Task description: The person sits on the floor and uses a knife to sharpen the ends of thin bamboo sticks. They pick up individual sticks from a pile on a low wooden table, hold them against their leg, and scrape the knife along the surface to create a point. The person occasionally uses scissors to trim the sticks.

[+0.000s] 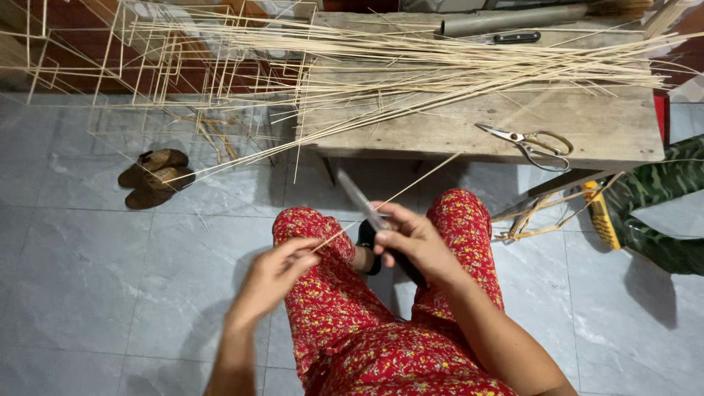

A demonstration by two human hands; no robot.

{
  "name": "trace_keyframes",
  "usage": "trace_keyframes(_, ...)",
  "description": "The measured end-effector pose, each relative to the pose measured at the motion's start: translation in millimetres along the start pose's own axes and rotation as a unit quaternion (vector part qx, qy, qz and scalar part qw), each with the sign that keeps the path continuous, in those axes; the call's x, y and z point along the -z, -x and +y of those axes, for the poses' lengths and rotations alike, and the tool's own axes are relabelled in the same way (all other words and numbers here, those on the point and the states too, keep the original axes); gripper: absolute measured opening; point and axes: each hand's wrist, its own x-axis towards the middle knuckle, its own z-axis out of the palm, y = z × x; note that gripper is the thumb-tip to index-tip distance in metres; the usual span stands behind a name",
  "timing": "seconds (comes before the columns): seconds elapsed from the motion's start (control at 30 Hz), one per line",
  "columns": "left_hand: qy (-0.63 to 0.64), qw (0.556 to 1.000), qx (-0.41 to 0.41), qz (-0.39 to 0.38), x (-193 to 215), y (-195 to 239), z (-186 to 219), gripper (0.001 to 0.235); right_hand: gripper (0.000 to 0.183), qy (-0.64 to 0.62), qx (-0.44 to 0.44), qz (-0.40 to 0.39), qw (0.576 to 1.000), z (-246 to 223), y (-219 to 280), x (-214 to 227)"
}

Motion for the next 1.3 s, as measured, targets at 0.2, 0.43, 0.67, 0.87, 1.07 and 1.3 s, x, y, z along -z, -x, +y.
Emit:
trace_keyframes(0.2,0.002,0.998,-0.07,0.003,-43.0,-32.9,43.1,0.022,0.05,-0.006,-0.015,0.014,1.0,-2.1,7.4,2.4)
trace_keyframes(0.43,-0.014,0.999,-0.053,0.004,-20.0,-21.6,28.9,0.022,0.045,-0.035,0.048,0.082,0.995,-13.9,10.5,44.3)
trace_keyframes(0.67,0.004,0.999,0.038,-0.008,9.4,-11.5,3.5,0.025,0.041,-0.018,0.056,0.101,0.993,-10.8,8.6,49.5)
trace_keyframes(0.87,0.028,0.998,-0.001,-0.058,-43.0,-28.3,24.3,0.025,0.042,0.006,-0.006,0.029,1.0,5.1,11.0,7.8)
trace_keyframes(1.07,-0.004,0.999,-0.041,-0.023,-49.6,-27.2,36.8,0.021,0.044,-0.004,-0.003,0.059,0.998,-0.6,15.5,16.9)
trace_keyframes(1.3,0.003,0.999,-0.012,-0.03,-19.9,-2.3,4.6,0.023,0.039,-0.017,0.039,0.122,0.992,-13.5,21.3,51.2)
